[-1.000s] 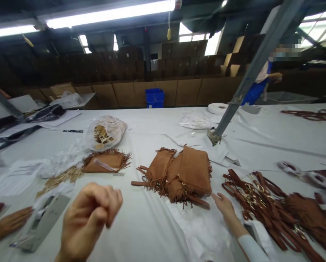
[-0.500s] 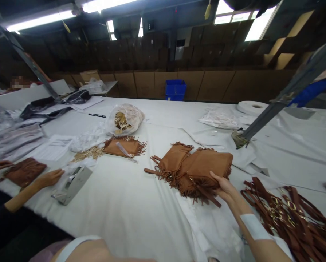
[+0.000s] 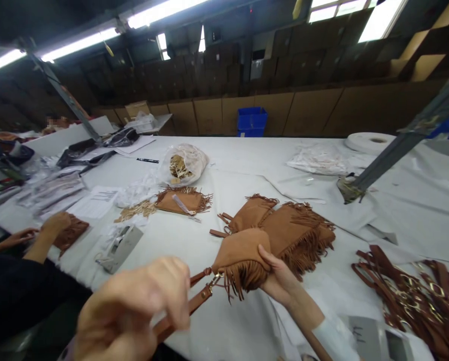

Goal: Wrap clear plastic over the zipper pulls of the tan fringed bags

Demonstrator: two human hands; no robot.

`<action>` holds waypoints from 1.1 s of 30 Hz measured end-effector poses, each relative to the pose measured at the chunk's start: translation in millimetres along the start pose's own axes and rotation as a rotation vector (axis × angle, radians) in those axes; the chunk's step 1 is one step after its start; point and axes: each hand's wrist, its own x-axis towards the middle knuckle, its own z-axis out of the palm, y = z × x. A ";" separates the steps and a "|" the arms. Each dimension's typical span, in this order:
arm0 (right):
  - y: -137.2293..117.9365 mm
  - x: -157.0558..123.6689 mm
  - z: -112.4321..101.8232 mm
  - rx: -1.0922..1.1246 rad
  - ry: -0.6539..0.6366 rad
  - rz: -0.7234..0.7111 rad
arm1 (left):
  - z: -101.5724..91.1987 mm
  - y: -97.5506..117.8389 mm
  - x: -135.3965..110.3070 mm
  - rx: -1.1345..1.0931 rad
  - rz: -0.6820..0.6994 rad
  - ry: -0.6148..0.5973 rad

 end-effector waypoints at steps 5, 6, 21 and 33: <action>56.8 13.6 -57.9 0.184 0.065 0.176 | 7.2 -97.6 16.0 0.241 -0.316 -0.169; 68.3 14.8 -73.1 0.209 0.110 0.183 | 9.7 -122.2 4.9 0.265 -0.402 -0.152; 142.8 -15.8 -102.7 0.195 0.129 0.278 | 72.0 -300.9 -153.2 -0.274 -0.803 -0.116; 105.9 11.8 -90.6 0.225 0.088 0.170 | 72.1 -283.8 -131.6 -0.317 -0.805 0.086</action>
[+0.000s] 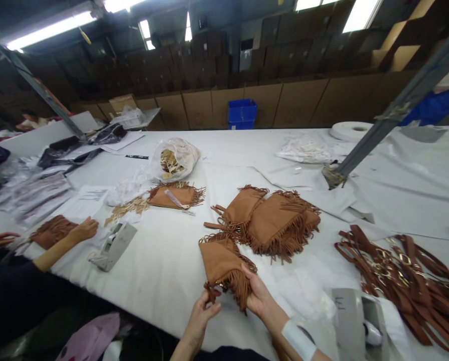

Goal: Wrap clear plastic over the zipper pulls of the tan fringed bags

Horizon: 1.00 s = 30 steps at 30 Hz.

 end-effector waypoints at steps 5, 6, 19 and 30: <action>8.0 -3.0 18.3 -0.098 -0.073 0.030 | 28.9 20.8 12.8 -0.135 0.066 -0.044; 7.9 -2.8 20.1 -0.108 -0.080 0.049 | 34.8 23.2 13.5 -0.154 0.068 -0.086; 8.5 -1.3 -38.0 -0.503 0.221 -0.135 | -58.2 45.4 -44.2 -0.052 -0.240 -0.146; 18.3 -62.8 32.9 -1.730 -0.293 -0.536 | -10.0 70.6 -23.8 -0.008 -0.299 0.047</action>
